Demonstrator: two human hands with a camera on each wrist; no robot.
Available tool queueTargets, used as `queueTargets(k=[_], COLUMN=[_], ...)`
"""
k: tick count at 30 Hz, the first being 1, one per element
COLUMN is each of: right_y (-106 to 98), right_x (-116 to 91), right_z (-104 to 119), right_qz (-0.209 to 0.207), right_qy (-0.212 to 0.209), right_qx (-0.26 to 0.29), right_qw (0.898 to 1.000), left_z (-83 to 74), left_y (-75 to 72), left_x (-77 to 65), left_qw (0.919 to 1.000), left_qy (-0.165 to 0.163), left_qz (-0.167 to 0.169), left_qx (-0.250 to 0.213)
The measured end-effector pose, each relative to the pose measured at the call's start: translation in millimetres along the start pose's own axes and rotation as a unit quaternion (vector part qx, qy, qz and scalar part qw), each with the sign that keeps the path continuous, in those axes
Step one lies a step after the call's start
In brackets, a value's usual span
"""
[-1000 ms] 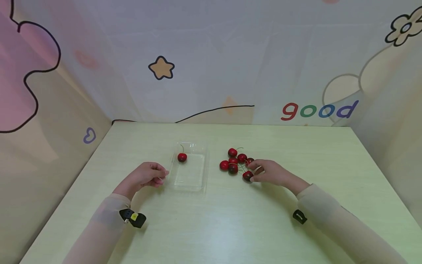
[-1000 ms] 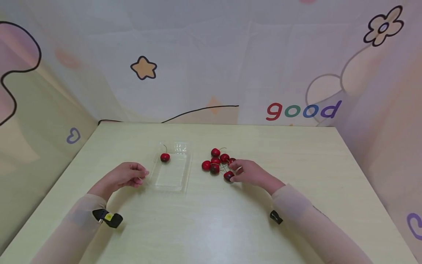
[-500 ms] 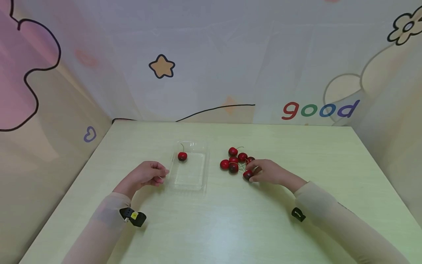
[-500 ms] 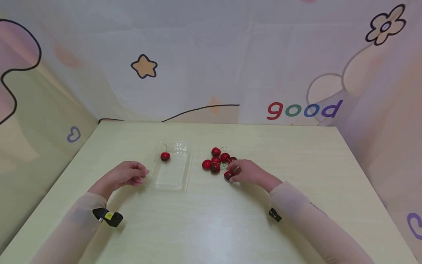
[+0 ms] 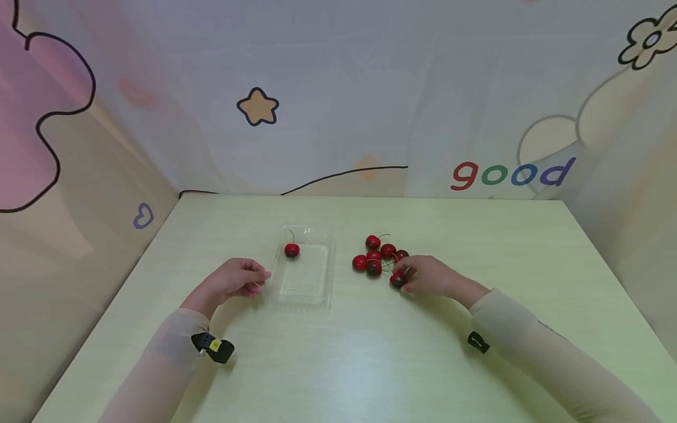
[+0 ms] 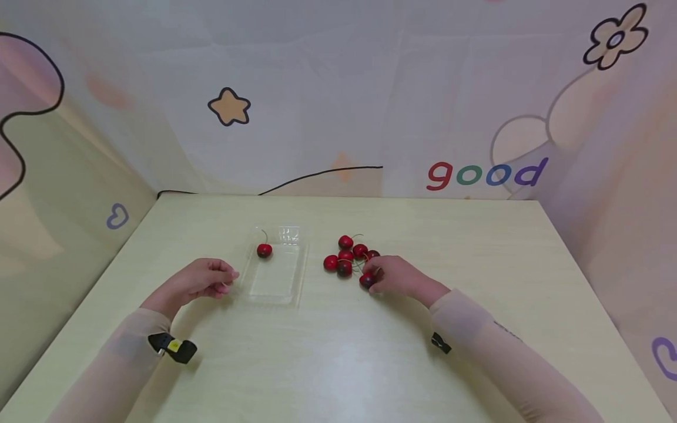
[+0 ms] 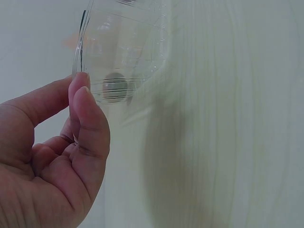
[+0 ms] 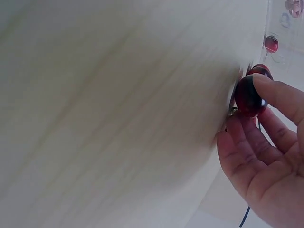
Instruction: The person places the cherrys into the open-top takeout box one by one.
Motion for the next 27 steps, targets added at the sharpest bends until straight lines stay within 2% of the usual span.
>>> queueTargets(k=[8,27], right_y=[1.6,-2.8], right_x=[-0.8,-5.6], right_z=[0.0,1.4], right_qz=[-0.003,-0.006], right_qy=[-0.005,-0.003], right_qx=[-0.016,0.002], right_qw=[1.000,1.000], left_z=[-0.8,-2.6], left_y=[1.3,0.8], left_x=[-0.3,-3.8], left_qw=[1.0000,1.0000], left_qy=[0.003,0.001], left_qz=[0.001,-0.004], left_qx=[0.001,0.007])
Point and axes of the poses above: each hand's wrist, its own x-axis towards the middle knuckle, its own y-axis out of the palm, z = x × y, the point moved 8 cm from there along x, towards the middle knuckle, and after that the axes turned 8 degrees about x, right-handed, at the moved point
